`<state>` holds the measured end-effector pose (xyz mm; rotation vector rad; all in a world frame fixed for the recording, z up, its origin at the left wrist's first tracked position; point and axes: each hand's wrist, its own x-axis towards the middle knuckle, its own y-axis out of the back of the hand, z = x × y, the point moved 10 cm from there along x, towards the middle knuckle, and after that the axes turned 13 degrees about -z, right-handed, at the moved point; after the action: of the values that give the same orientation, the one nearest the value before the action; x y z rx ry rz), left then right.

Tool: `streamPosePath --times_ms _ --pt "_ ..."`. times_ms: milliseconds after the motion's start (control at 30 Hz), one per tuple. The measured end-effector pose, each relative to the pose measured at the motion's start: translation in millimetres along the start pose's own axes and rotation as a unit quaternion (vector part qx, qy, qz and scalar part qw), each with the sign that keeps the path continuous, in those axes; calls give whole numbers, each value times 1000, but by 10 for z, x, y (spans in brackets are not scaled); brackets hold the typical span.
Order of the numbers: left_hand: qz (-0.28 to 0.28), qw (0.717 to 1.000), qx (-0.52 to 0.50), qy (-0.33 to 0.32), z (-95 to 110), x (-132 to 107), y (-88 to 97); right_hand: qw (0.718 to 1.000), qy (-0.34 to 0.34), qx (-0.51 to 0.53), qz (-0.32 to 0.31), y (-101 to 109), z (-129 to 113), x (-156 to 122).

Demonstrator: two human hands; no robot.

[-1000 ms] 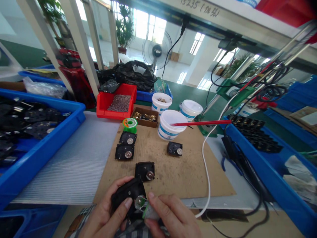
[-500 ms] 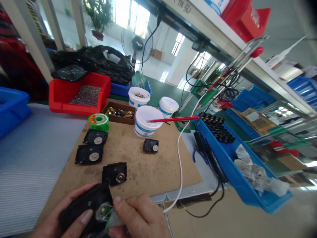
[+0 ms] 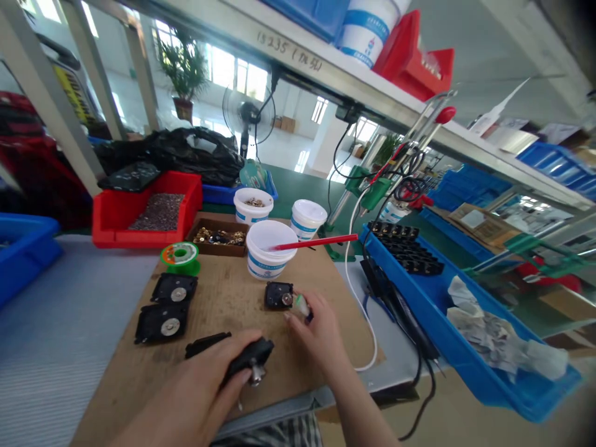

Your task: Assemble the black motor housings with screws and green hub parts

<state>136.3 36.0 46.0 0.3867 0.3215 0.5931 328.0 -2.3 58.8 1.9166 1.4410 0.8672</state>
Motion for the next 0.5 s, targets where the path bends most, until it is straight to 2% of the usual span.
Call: streamPosePath --times_ms 33,67,167,333,500 --pt "-55 992 110 -4 177 156 -130 1000 0 -11 -4 -21 70 94" --pt "-94 973 209 -3 290 287 -242 1000 4 -18 -11 -62 111 168" --pt "-110 951 288 -6 419 547 -337 999 5 -46 -27 -214 151 264" --pt "-75 932 354 1 373 649 -138 997 7 -73 -36 -310 143 260" --pt "-56 944 326 -10 341 570 73 997 22 -68 -12 -53 -2 134"
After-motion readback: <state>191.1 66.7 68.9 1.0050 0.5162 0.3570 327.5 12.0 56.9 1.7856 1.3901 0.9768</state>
